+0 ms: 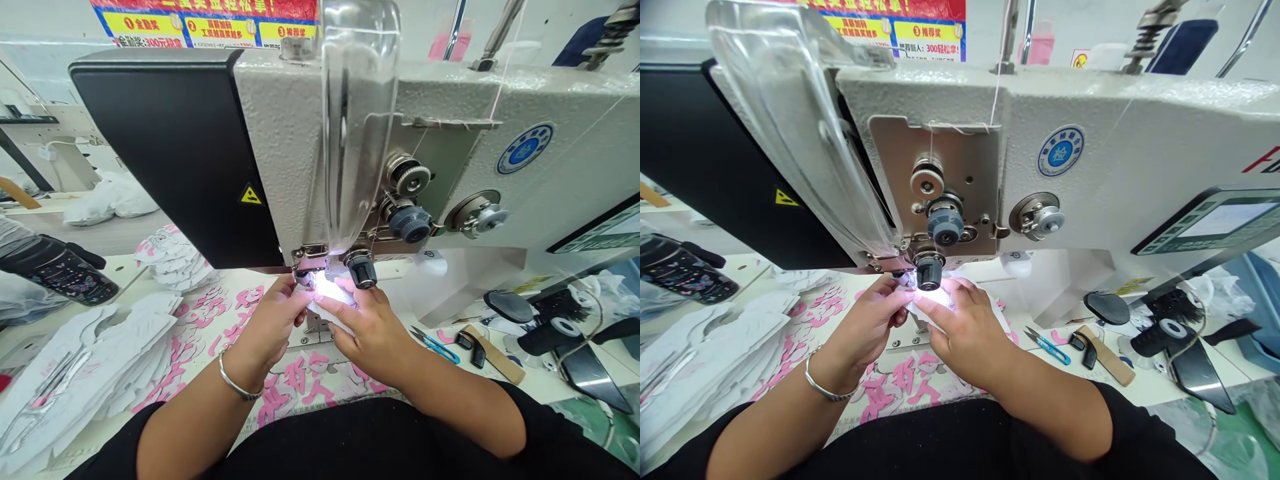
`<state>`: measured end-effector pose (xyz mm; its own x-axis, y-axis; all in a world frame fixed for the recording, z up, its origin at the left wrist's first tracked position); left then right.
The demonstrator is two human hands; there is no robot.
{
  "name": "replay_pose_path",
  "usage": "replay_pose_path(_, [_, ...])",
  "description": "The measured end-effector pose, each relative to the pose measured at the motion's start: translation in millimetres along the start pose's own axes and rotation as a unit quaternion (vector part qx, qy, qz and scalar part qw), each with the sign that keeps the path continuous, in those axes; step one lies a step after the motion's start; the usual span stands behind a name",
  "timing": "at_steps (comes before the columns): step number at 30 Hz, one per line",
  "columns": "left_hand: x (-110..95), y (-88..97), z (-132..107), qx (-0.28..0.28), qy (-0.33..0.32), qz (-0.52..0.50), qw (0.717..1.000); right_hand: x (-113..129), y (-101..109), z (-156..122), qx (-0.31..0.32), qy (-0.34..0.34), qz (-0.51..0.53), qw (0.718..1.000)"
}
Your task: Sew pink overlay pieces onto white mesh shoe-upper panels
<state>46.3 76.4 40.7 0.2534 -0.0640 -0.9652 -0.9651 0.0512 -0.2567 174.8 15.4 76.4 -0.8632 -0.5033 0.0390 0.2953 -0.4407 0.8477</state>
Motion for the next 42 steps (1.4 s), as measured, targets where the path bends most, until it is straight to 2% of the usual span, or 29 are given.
replay_pose_path(5, [5,4.4,3,0.006,0.005,-0.022,1.000,0,2,2,-0.017,0.000,0.002,1.000])
replay_pose_path(9, [8,10.3,8,-0.007,0.005,-0.050,0.999,-3,-3,1,-0.058,0.005,0.007,0.998])
replay_pose_path(12, [13,12.8,11,-0.017,0.016,-0.082,0.996,-8,-12,-2,-0.082,0.000,0.016,0.997])
replay_pose_path(16, [16,12.5,13,-0.019,0.024,-0.099,0.995,-13,-25,-3,-0.077,-0.002,0.015,0.997])
replay_pose_path(22, [18,11.2,15,-0.009,0.025,-0.099,0.995,-13,-24,-3,-0.130,0.020,0.028,0.991])
replay_pose_path(26, [18,12.6,14,-0.008,0.004,-0.097,0.995,-13,-24,-5,-0.152,0.030,0.039,0.987])
replay_pose_path(33, [17,9.6,16,0.022,-0.009,-0.104,0.994,-17,-28,-5,-0.150,0.028,0.023,0.988])
replay_pose_path(37, [19,9.8,18,0.018,-0.003,-0.099,0.995,-17,-27,-6,-0.153,0.037,0.018,0.987])
replay_pose_path(42, [13,11.1,14,0.002,-0.001,-0.115,0.993,-20,-25,-4,-0.118,0.051,-0.005,0.992])
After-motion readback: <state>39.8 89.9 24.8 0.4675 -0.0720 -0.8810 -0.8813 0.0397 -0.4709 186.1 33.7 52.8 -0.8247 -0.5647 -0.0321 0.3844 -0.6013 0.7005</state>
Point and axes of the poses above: each hand's wrist, its own z-axis towards the middle knuckle, its own y-axis out of the back of the hand, x = y × z, the point moved 10 cm from there along z, towards the middle knuckle, and after that the axes turned 10 degrees about -z, right-handed, at the moved point
